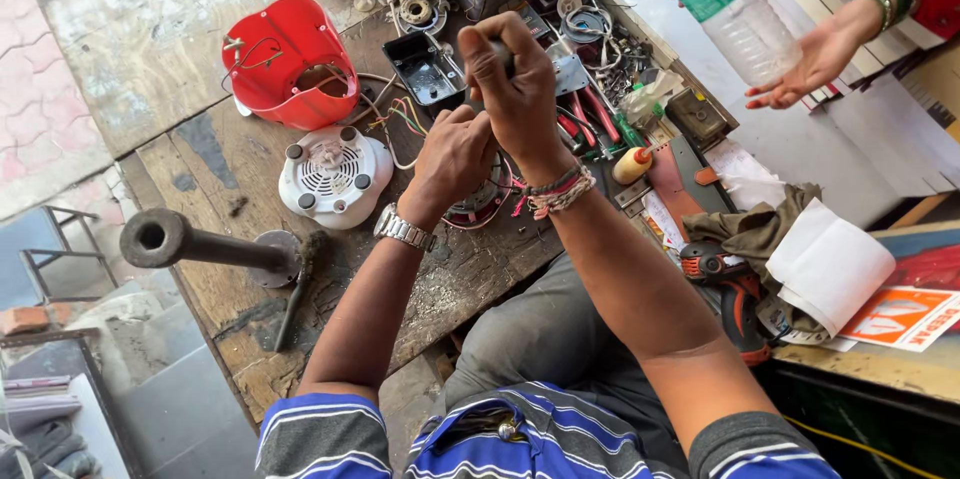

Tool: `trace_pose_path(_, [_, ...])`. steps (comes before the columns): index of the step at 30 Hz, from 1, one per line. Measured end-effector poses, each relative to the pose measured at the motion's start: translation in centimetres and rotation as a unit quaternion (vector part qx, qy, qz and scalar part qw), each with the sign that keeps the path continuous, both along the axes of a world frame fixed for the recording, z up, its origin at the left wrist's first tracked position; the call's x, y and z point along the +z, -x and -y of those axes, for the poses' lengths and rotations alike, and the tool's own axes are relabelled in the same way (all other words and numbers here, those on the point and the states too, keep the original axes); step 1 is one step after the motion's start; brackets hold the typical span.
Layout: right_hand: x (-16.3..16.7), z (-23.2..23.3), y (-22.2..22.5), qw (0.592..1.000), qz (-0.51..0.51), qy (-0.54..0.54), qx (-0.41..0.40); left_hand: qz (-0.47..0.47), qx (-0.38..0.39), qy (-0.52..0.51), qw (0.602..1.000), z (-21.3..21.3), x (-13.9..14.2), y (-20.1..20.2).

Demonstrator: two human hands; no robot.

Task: The person works on a small electric motor or appliance component on a cluttered workbench. They use a screwdriver to adjust parts, then switch to pliers to manipulate wires and small components. The task involves repeated handling and adjustment of the motor assembly.

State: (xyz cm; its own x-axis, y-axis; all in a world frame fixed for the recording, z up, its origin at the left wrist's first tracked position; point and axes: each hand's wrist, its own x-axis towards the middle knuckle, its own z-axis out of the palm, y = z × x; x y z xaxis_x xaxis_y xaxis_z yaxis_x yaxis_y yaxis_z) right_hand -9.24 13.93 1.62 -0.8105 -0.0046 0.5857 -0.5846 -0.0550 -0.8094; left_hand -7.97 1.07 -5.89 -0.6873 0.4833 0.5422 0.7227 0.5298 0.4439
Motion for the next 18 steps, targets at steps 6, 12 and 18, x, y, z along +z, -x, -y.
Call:
trace_pose_path(6, [2.1, -1.1, -0.8, 0.992, 0.071, 0.005, 0.103, -0.007, 0.0, 0.0, 1.0, 0.0, 0.5, -0.1])
trace_pose_path(12, [4.3, -5.0, -2.7, 0.912, -0.144, -0.38, -0.049, -0.005, 0.011, 0.022, 1.0, 0.1, 1.0, -0.8])
trace_pose_path(18, [5.3, -15.0, -4.4, 0.905, -0.036, -0.336, -0.258, 0.012, 0.015, -0.017, 1.0, 0.2, 1.3, -1.2])
